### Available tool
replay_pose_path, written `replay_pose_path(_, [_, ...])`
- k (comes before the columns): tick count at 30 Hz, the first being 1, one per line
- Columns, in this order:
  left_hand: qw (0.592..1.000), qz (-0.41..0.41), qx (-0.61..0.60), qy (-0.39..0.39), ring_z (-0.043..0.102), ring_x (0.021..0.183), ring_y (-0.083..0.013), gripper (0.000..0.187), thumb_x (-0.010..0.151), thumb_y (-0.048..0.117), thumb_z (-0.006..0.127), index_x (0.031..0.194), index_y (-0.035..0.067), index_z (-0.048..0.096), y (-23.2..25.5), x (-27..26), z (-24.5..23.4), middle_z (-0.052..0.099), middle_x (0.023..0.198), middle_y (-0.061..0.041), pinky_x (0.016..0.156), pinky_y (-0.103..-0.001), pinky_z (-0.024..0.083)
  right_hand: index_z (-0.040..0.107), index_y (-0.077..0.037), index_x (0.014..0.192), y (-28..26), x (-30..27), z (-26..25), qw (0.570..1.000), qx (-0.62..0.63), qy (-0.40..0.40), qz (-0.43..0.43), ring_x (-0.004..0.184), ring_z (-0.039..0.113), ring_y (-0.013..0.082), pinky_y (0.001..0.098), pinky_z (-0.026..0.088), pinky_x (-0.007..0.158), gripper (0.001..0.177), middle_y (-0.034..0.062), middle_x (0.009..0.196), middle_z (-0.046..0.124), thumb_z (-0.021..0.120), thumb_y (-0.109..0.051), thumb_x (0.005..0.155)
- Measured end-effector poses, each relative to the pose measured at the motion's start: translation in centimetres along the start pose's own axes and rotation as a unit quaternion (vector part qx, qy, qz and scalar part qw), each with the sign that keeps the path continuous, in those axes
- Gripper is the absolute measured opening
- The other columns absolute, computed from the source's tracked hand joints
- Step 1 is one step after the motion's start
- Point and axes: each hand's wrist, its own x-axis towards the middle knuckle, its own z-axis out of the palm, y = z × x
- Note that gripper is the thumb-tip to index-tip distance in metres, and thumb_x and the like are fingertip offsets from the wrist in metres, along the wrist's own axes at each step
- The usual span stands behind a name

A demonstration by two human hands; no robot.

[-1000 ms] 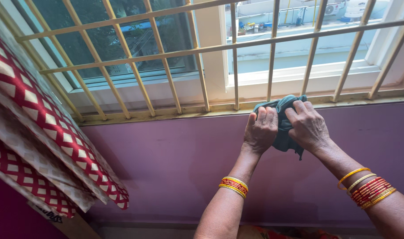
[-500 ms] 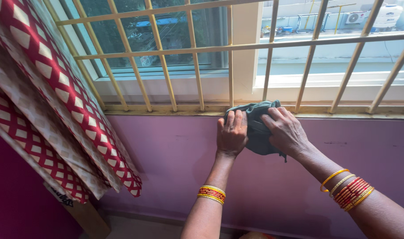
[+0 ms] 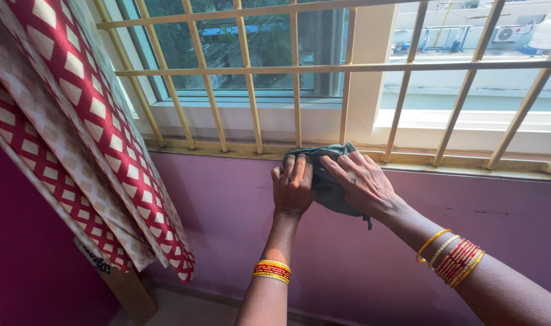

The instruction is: The person wipes the metal grilles of a window using a cloth. They repeatedly rub the bars and frame, moving the cloth across different sections of the window.

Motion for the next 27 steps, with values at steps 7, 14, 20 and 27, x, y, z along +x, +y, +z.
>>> replay_pose_path(7, [1.000,0.004,0.002,0.018,0.061,0.119,-0.0211,0.035,0.084,0.007,0.061,0.118,0.010,0.068,-0.8,-0.4,0.5,0.066,0.121,-0.002,0.089,-0.044,0.039,0.060,-0.006,0.129,-1.1,2.7,1.7,0.999,-0.038,0.007,0.006,0.101,0.056,0.0296,0.0419,0.049,0.091,0.067,0.0102,0.110,0.058,0.073,-0.004,0.063])
replay_pose_path(14, [0.999,-0.015,-0.027,0.041,0.062,0.119,-0.0210,0.040,0.082,0.009,0.061,0.121,0.009,0.067,-2.8,-1.0,0.8,0.067,0.120,-0.005,0.085,-0.042,0.034,0.060,-0.007,0.132,-1.8,3.5,1.2,0.999,-0.048,-0.004,-0.002,0.099,0.054,0.0281,0.0413,0.047,0.087,0.068,0.0095,0.105,0.056,0.073,-0.004,0.065])
replay_pose_path(20, [0.997,-0.074,0.021,0.001,0.062,0.117,-0.0156,0.035,0.083,0.005,0.060,0.117,0.010,0.067,-5.9,-1.0,0.7,0.069,0.119,0.000,0.084,-0.043,0.033,0.060,-0.006,0.134,-3.3,4.5,1.9,0.999,-0.031,-0.014,-0.020,0.100,0.054,0.0278,0.0406,0.046,0.085,0.072,0.0084,0.105,0.057,0.073,-0.007,0.063])
replay_pose_path(27, [0.992,-0.122,0.004,0.005,0.060,0.107,-0.0175,0.024,0.091,0.014,0.065,0.115,0.010,0.065,-5.0,0.3,0.7,0.066,0.108,-0.001,0.083,-0.044,0.032,0.065,-0.011,0.125,-2.6,5.9,3.0,0.998,0.024,0.056,-0.011,0.103,0.058,0.0287,0.0416,0.047,0.086,0.059,0.0070,0.108,0.062,0.072,-0.006,0.067])
